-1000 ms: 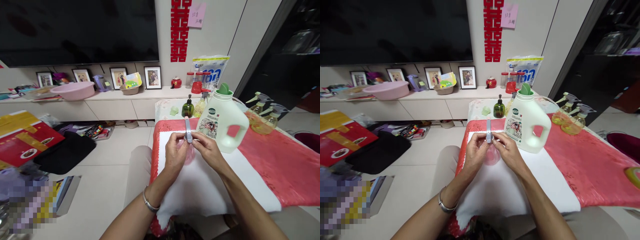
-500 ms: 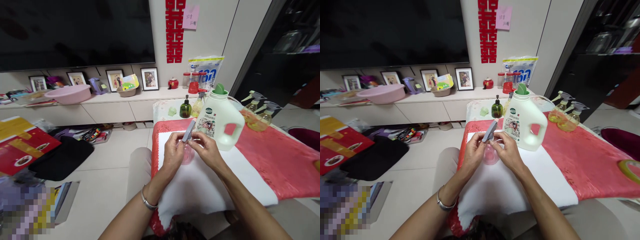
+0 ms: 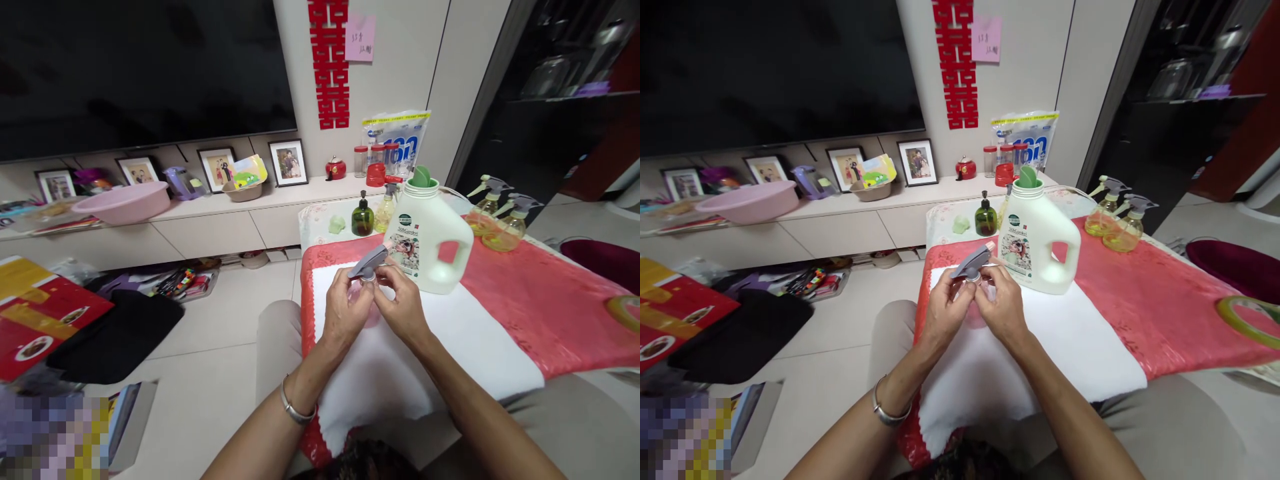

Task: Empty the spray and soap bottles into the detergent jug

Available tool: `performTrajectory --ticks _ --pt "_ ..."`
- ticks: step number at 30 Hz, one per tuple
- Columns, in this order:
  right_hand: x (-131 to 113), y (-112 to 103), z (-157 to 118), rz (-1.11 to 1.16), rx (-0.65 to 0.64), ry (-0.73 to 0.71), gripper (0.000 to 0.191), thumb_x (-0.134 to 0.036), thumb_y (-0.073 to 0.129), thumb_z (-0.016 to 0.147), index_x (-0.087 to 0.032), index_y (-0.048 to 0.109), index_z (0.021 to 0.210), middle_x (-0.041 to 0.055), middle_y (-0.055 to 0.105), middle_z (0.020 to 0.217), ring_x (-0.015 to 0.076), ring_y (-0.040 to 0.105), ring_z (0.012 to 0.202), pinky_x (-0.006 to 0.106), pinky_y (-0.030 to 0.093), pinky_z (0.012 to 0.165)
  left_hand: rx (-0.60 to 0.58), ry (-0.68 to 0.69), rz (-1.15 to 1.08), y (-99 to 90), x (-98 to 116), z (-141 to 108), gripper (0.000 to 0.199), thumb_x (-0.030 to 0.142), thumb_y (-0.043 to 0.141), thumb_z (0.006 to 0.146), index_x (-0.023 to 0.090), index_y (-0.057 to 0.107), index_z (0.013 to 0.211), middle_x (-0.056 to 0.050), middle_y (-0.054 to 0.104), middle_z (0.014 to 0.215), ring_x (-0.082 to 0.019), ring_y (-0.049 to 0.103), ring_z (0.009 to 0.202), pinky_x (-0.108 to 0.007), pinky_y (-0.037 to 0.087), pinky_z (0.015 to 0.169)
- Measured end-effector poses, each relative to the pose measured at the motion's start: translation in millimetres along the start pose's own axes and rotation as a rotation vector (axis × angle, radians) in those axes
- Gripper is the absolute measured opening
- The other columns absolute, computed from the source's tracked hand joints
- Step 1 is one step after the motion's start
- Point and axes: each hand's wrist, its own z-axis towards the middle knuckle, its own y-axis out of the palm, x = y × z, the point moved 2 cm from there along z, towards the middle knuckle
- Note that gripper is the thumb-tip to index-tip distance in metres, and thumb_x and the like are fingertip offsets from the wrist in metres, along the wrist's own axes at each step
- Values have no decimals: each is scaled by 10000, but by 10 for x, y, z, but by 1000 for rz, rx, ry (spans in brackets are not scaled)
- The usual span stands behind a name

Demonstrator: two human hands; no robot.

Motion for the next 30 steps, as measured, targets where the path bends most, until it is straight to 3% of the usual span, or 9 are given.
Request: performTrajectory --ticks 5,8,14,19,30 --pt "113 130 -79 64 88 50 294 -360 583 838 -128 612 1016 79 617 1078 171 601 988 307 506 929 104 -132 -132 107 -53 34 293 256 736 761 181 634 1025 -79 712 1023 -232 678 994 -386 521 922" --pt "150 124 -96 134 65 75 341 -394 613 846 -130 616 1062 81 610 1122 174 599 1036 304 495 973 129 -157 -157 131 -74 47 297 259 755 749 188 623 1006 -66 720 996 -217 685 928 -372 528 883" --pt "212 -4 -87 313 -119 150 457 -539 653 906 -153 677 1151 74 595 1207 188 577 1153 284 478 1034 89 -58 -72 83 -84 40 231 266 756 772 189 671 974 -58 705 978 -216 666 945 -374 515 900" --pt "315 36 -42 424 -157 221 599 -700 633 904 -119 703 1032 103 601 1192 219 582 1143 318 485 1041 61 43 -32 50 -119 33 183 268 728 826 210 721 1000 -44 649 1002 -197 634 977 -337 495 913" --pt "220 101 -10 501 -127 232 610 -633 747 853 -136 656 1195 96 595 1225 201 585 1138 304 490 1054 1 73 -69 61 -187 42 166 309 594 943 230 730 996 -41 591 970 -203 607 971 -326 499 904"
